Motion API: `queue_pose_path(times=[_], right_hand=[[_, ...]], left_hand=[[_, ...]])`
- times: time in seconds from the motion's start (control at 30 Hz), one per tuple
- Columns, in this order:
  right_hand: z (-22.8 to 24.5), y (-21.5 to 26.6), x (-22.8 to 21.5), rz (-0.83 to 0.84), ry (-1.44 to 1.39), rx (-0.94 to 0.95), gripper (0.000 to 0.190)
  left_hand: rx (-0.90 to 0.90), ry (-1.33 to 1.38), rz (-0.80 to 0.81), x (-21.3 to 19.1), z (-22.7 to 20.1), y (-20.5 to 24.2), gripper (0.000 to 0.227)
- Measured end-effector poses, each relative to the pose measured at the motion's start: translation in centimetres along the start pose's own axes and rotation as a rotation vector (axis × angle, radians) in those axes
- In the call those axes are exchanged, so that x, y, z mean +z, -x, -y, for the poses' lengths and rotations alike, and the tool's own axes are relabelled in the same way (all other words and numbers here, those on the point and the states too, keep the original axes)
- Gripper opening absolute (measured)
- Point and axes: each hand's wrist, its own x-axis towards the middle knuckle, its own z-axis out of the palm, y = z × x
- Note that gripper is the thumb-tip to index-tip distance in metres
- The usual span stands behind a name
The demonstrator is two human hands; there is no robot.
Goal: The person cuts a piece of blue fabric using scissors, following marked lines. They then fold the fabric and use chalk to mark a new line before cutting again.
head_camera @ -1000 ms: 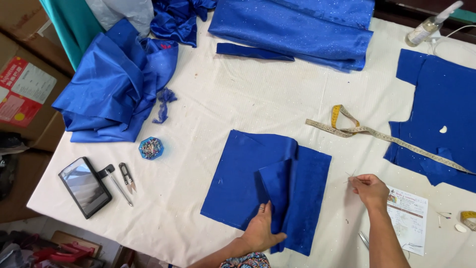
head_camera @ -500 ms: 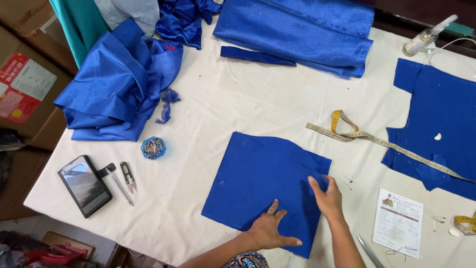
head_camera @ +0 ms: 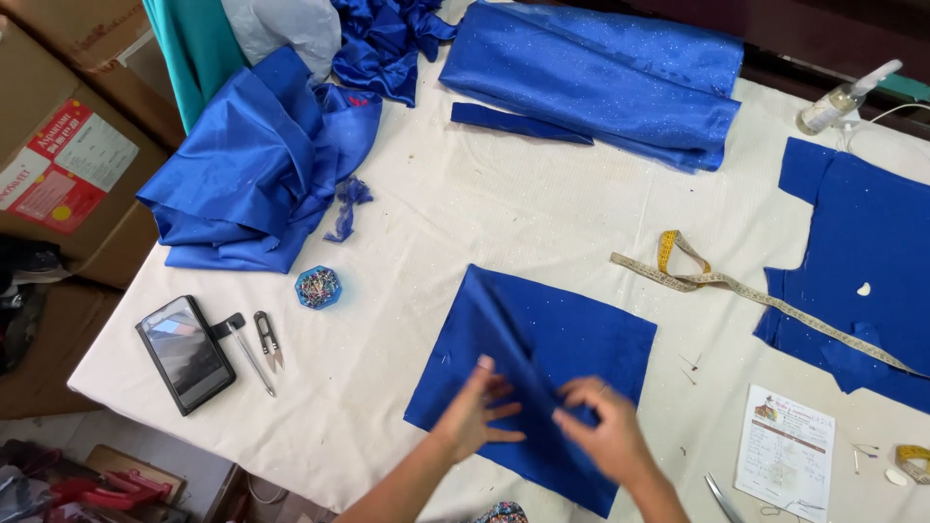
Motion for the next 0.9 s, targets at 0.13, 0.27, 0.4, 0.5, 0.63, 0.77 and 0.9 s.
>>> queue_pose_path(times=[0.13,0.27,0.4,0.5,0.63,0.77,0.9], right_hand=[[6.0,4.1,-0.9,0.299,-0.157,-0.011,0.012],[9.7,4.2,-4.2,0.102,-0.215,-0.347,0.014],[12.3,4.5,-8.9,0.133,-0.179,-0.51,0.014],[12.4,5.7,-10.7,0.348,0.037,-0.556,0.018],[16.9,7.7,-5.8,0.005,0.333,-0.464,0.03],[-0.3,9.9,2.9,0.499,0.306,-0.759,0.015],[3.0,5.2,5.1,1.005,0.144,0.074,0.024]], left_hand=[[-0.065,0.282,0.019,-1.1,-6.5,6.1,0.109],[-0.056,0.302,0.037,-0.9,-9.3,9.6,0.122],[-0.038,0.425,0.117,1.4,-11.0,10.8,0.115],[-0.018,0.37,0.158,2.5,-12.4,10.1,0.112],[-0.009,0.185,0.224,0.7,-12.9,5.8,0.107],[-0.012,0.053,0.264,-2.1,-12.8,2.6,0.104],[-0.133,-0.3,0.199,-4.8,-13.0,0.7,0.072]])
